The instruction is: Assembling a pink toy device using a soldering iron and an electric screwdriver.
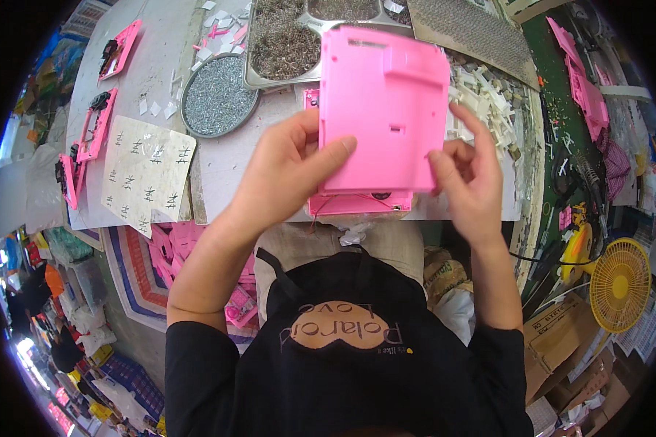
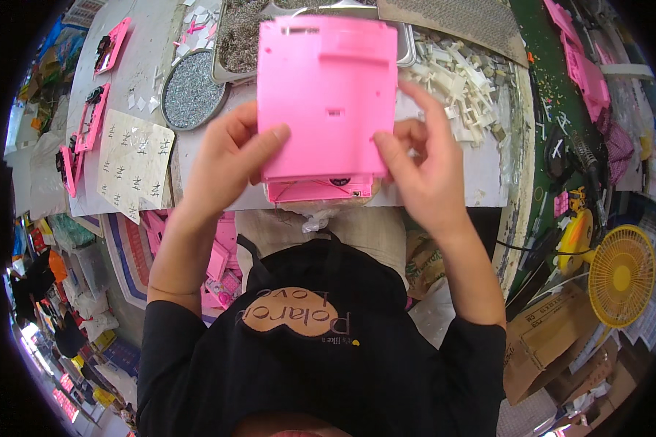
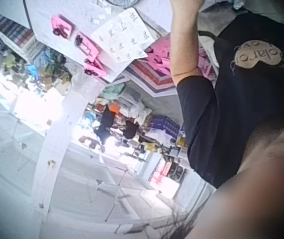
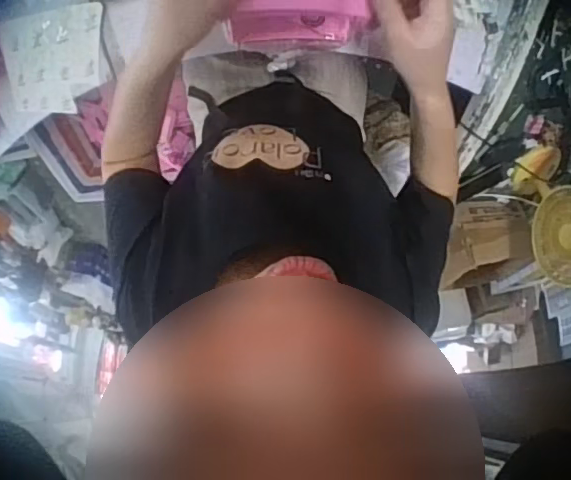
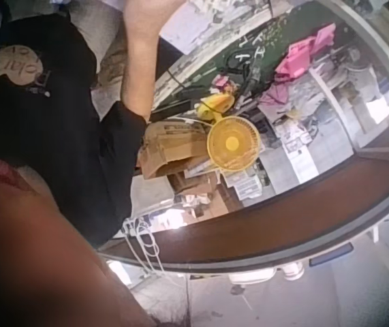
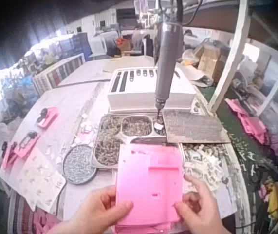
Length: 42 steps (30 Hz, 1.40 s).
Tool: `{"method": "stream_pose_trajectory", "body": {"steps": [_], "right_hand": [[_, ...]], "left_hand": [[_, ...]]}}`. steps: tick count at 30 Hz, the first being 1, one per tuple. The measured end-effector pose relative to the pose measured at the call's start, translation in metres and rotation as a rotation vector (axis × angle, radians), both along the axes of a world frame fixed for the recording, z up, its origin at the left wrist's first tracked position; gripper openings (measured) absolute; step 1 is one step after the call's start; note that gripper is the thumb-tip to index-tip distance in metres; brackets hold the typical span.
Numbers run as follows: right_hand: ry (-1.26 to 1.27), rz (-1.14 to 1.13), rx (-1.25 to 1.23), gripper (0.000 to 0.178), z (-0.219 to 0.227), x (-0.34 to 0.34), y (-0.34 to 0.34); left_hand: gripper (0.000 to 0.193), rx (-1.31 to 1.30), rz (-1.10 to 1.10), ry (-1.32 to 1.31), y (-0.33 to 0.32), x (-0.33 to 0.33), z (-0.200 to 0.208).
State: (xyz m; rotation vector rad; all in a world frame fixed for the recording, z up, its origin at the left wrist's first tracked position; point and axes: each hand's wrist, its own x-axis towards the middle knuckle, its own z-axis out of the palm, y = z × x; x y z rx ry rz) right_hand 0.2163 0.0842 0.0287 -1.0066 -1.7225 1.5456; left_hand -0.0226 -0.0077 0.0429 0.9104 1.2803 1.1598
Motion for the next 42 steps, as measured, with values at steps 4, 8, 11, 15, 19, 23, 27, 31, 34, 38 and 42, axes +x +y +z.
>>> {"method": "stream_pose_trajectory", "body": {"steps": [4,8,11,15,19,23,27,31,34,38,42], "right_hand": [[-0.384,-0.024,0.335,0.055,-0.020,0.010,-0.024],[-0.508,0.044,0.647,0.052,-0.029,0.007,-0.016],[-0.489,0.090,0.467,0.049,-0.027,0.004,-0.012],[-0.433,0.134,0.385,0.047,-0.029,0.002,-0.008],[-0.446,0.162,0.339,0.045,-0.026,-0.005,0.001],[-0.451,0.193,0.454,0.041,-0.032,-0.007,0.003],[-0.479,0.214,0.726,0.043,-0.038,-0.008,0.003],[-0.546,0.166,0.918,0.052,-0.044,-0.012,-0.016],[-0.600,0.181,0.950,0.056,-0.043,-0.014,-0.018],[-0.679,0.268,1.012,0.059,-0.037,-0.011,-0.010],[-0.753,0.357,1.065,0.057,-0.027,-0.010,-0.005]], "left_hand": [[0.067,0.087,0.023,0.655,-0.013,0.010,-0.020],[0.072,0.171,0.104,0.813,-0.020,0.013,-0.039],[0.075,0.126,0.121,0.788,-0.018,0.012,-0.037],[0.075,0.128,0.130,0.761,-0.022,0.007,-0.042],[0.073,0.125,0.162,0.755,-0.025,0.008,-0.046],[0.071,0.079,0.188,0.706,-0.034,0.014,-0.043],[0.066,0.058,0.237,0.754,-0.048,0.024,-0.048],[0.061,0.073,0.256,0.832,-0.058,0.026,-0.060],[0.058,0.131,0.281,0.840,-0.057,0.025,-0.066],[0.045,-0.023,0.146,0.612,-0.053,-0.009,-0.051],[0.021,0.078,0.487,0.808,-0.030,-0.091,-0.048]]}}
